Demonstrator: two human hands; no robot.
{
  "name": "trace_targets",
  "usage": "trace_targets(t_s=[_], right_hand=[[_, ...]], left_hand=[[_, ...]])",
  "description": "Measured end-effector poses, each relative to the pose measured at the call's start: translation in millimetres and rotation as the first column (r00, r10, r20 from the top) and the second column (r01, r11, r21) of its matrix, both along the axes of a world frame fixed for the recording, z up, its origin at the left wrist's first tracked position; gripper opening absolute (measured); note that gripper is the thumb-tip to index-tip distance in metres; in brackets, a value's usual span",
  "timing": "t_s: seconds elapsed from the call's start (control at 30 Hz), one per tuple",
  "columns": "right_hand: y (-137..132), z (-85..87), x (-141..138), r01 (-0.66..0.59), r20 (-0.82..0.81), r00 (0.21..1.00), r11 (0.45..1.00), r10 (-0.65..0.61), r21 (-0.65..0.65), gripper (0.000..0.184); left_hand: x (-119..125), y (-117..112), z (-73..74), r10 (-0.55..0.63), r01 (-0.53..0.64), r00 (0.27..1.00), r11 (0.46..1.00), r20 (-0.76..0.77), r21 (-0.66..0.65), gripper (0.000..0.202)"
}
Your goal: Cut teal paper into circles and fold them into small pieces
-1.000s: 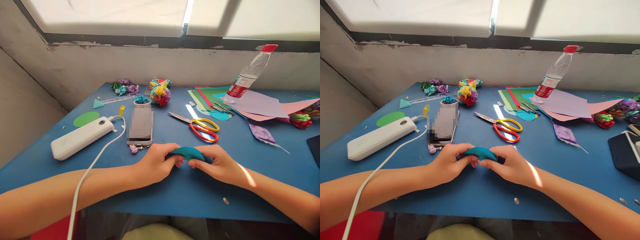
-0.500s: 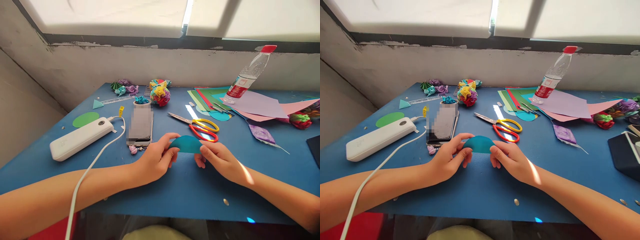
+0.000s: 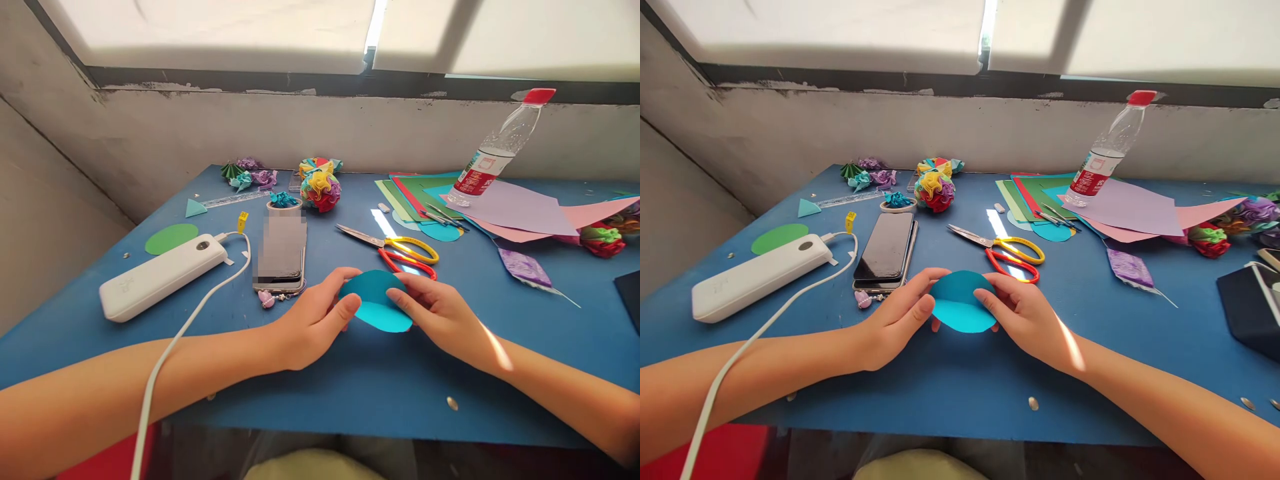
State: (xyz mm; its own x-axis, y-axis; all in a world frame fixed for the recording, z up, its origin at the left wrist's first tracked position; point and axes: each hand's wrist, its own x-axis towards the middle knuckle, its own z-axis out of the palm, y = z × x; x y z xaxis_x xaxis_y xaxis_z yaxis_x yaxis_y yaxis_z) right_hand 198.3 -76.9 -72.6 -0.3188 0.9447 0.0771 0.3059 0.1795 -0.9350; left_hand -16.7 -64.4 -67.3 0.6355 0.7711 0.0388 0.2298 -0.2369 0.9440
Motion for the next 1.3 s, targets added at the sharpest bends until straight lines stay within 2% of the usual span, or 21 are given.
trace_targets(t_s=[0.17, 0.23, 0.27, 0.3, 0.33, 0.37, 0.4, 0.43, 0.47, 0.5, 0.6, 0.7, 0.77, 0.83, 0.9, 0.97, 1.0, 1.13, 1.23, 1.3], right_hand=[[-2, -3.6, -1, 0.035, -0.004, 0.999, 0.998, -0.035, 0.048, 0.027], [1, -5.5, 5, -0.004, 0.047, 0.999, 0.981, -0.005, 0.193, 0.038], [4, -6.1, 9, -0.065, 0.105, 0.994, 0.945, 0.032, 0.321, 0.043], [8, -6.2, 13, -0.151, 0.189, 0.980, 0.871, 0.069, 0.468, 0.048], [11, -5.7, 17, -0.268, 0.305, 0.948, 0.743, 0.091, 0.614, 0.053], [14, -4.6, 21, -0.383, 0.429, 0.901, 0.587, 0.068, 0.713, 0.056], [17, -2.9, 24, -0.466, 0.522, 0.853, 0.456, 0.003, 0.758, 0.053], [19, -0.9, 26, -0.529, 0.584, 0.810, 0.354, -0.059, 0.771, 0.045], [19, 1.3, 26, -0.570, 0.618, 0.778, 0.289, -0.114, 0.770, 0.036], [19, 3.5, 26, -0.593, 0.635, 0.758, 0.251, -0.149, 0.765, 0.029], [16, 7.9, 24, -0.627, 0.659, 0.727, 0.208, -0.191, 0.751, 0.024], [12, 6.8, 21, -0.626, 0.662, 0.717, 0.215, -0.220, 0.749, 0.023], [9, 3.4, 20, -0.599, 0.646, 0.734, 0.246, -0.212, 0.762, 0.022], [7, -1.0, 17, -0.535, 0.605, 0.778, 0.328, -0.170, 0.779, 0.020], [5, -5.2, 14, -0.428, 0.532, 0.839, 0.465, -0.114, 0.775, 0.019], [4, -8.0, 10, -0.297, 0.438, 0.892, 0.588, -0.110, 0.752, 0.018], [4, -8.7, 8, -0.232, 0.395, 0.909, 0.625, -0.134, 0.745, 0.017], [5, -8.6, 1, -0.089, 0.294, 0.937, 0.685, -0.188, 0.724, 0.011], [5, -7.1, -2, -0.048, 0.244, 0.958, 0.756, -0.150, 0.652, 0.009], [4, -6.2, -4, -0.002, 0.219, 0.964, 0.814, -0.153, 0.580, 0.005]], left_hand=[[7, 6, -5.2, 0.065, -0.041, 0.993, 0.971, 0.096, -0.235, 0.030], [7, 9, -6.2, 0.106, -0.073, 0.989, 0.958, 0.103, -0.277, 0.023], [7, 10, -5.9, 0.137, -0.101, 0.985, 0.950, 0.104, -0.295, 0.021], [6, 11, -5.3, 0.169, -0.127, 0.980, 0.940, 0.106, -0.317, 0.021], [5, 12, -4.6, 0.192, -0.143, 0.975, 0.929, 0.113, -0.342, 0.022], [5, 12, -4.0, 0.203, -0.144, 0.971, 0.919, 0.126, -0.366, 0.022], [4, 13, -3.6, 0.201, -0.132, 0.969, 0.915, 0.146, -0.382, 0.023], [4, 12, -3.5, 0.188, -0.111, 0.968, 0.915, 0.165, -0.388, 0.023], [4, 12, -3.7, 0.171, -0.091, 0.969, 0.918, 0.179, -0.385, 0.023], [4, 11, -4.2, 0.159, -0.079, 0.969, 0.924, 0.188, -0.374, 0.022], [6, 9, -6.6, 0.150, -0.089, 0.975, 0.941, 0.167, -0.326, 0.019], [8, 9, -8.8, 0.148, -0.096, 0.978, 0.945, 0.145, -0.313, 0.018], [9, 9, -9.6, 0.151, -0.102, 0.978, 0.946, 0.141, -0.308, 0.018], [9, 8, -9.3, 0.167, -0.122, 0.978, 0.947, 0.128, -0.298, 0.023], [9, 8, -7.7, 0.152, -0.113, 0.981, 0.954, 0.120, -0.279, 0.029], [8, 6, -5.1, 0.088, -0.048, 0.985, 0.965, 0.148, -0.257, 0.030], [7, 5, -3.7, 0.047, -0.004, 0.985, 0.968, 0.169, -0.250, 0.029], [6, 3, -1.6, -0.038, 0.086, 0.979, 0.968, 0.199, -0.237, 0.037], [8, 2, -5.0, 0.005, 0.034, 0.985, 0.975, 0.173, -0.222, 0.044], [10, 3, -7.0, 0.060, -0.026, 0.986, 0.977, 0.156, -0.212, 0.037]])
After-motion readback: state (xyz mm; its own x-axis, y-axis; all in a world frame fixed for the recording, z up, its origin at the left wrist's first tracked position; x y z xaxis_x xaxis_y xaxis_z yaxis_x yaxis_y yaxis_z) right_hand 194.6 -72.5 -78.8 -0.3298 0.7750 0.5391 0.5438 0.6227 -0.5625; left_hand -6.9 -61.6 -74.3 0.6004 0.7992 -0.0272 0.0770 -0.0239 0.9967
